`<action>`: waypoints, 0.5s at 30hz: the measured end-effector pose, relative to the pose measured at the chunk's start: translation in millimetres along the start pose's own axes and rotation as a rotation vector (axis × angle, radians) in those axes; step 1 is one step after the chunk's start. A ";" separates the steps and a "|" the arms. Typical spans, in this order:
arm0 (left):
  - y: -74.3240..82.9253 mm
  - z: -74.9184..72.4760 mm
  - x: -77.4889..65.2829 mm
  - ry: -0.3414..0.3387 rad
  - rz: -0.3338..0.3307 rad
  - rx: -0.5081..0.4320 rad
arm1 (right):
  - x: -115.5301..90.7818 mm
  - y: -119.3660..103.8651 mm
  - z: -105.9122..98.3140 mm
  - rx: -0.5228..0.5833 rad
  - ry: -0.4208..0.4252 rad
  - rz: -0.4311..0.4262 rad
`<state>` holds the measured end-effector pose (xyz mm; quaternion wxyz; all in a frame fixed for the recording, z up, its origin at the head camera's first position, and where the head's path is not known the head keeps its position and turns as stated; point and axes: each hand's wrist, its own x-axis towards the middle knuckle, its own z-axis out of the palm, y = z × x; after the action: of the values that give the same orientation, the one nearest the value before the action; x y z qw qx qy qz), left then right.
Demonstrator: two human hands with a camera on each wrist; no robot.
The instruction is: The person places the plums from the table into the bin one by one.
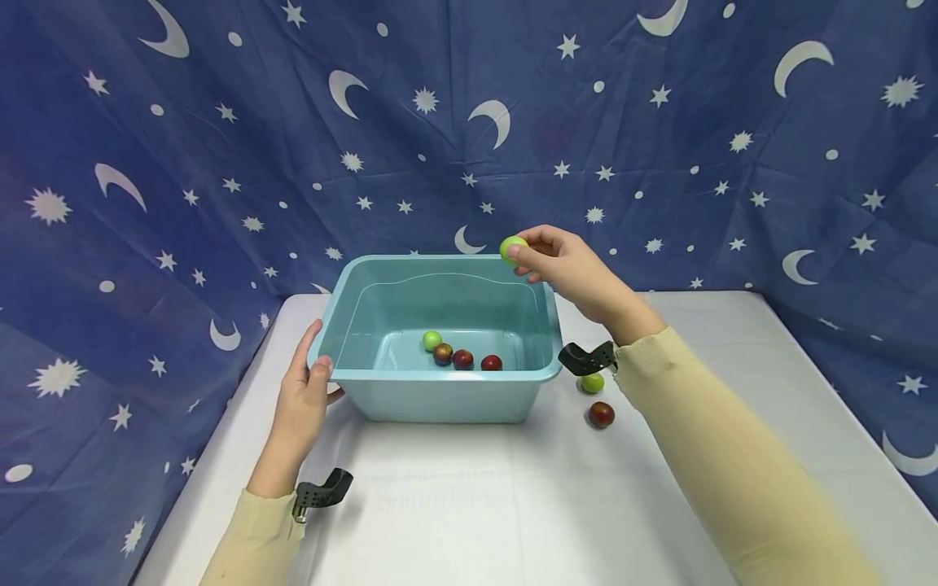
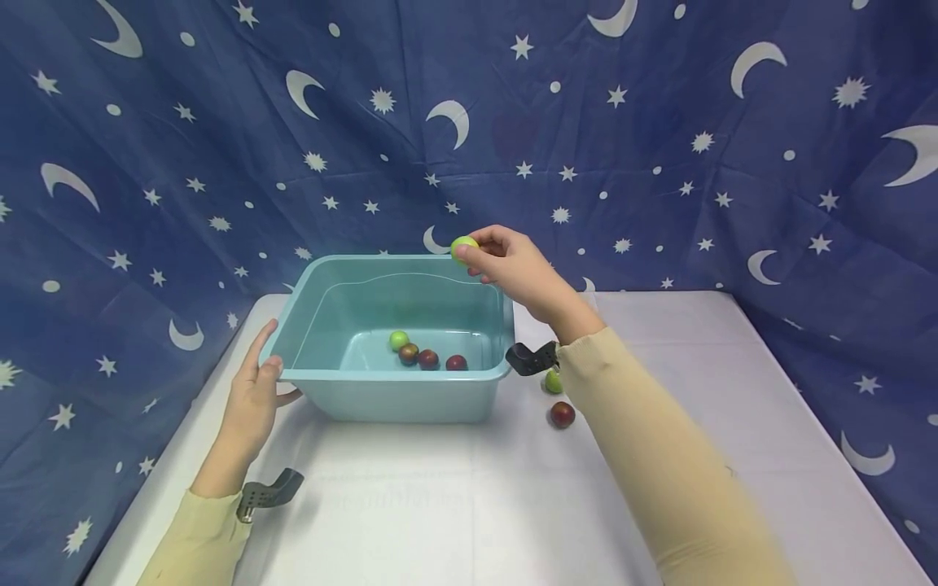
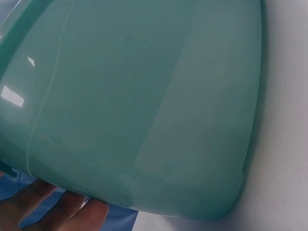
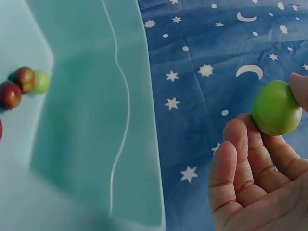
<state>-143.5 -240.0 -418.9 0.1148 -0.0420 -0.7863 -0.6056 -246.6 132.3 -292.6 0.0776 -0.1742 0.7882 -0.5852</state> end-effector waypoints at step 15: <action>3.4 2.1 -1.6 0.001 0.008 -0.026 | 24.1 -4.9 27.5 -0.104 -0.065 0.073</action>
<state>-141.5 -237.0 -416.6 0.1171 -0.0465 -0.7783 -0.6152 -259.0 97.6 -294.3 0.1154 -0.1683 0.8204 -0.5341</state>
